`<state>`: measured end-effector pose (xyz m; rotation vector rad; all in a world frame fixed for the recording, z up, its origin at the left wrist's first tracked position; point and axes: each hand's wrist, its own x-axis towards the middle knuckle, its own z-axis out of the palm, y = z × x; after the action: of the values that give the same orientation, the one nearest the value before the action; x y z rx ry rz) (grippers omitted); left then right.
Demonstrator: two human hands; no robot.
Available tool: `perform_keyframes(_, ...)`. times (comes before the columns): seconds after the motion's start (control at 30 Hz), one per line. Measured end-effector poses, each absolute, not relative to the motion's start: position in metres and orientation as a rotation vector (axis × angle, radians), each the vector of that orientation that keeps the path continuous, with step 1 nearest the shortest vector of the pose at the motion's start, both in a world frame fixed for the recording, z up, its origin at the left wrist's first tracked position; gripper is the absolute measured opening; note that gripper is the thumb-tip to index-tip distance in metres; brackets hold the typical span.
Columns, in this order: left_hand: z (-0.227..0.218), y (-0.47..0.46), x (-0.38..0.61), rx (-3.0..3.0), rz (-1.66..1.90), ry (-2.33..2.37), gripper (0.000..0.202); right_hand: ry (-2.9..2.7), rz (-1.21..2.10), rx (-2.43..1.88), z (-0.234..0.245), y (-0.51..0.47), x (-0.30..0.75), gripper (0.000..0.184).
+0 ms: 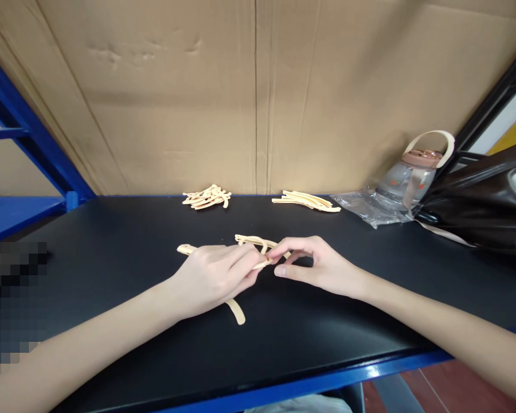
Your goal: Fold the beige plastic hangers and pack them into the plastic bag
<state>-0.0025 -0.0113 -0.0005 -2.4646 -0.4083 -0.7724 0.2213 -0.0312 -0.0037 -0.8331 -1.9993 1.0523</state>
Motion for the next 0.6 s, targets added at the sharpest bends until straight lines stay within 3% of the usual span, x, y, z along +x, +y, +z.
perform_keyframes(0.33, 0.002, -0.0186, -0.0003, -2.44, -0.767, -0.368, 0.011, -2.004, 1.107, -0.803, -0.0035, -0.0317, 0.2183, 0.021)
perform_keyframes(0.6, 0.0028, -0.0168, 0.0023, -2.342, -0.548, -0.55, 0.023, -1.972, 1.047, -0.874, -0.0035, -0.0298, 0.2199, 0.022)
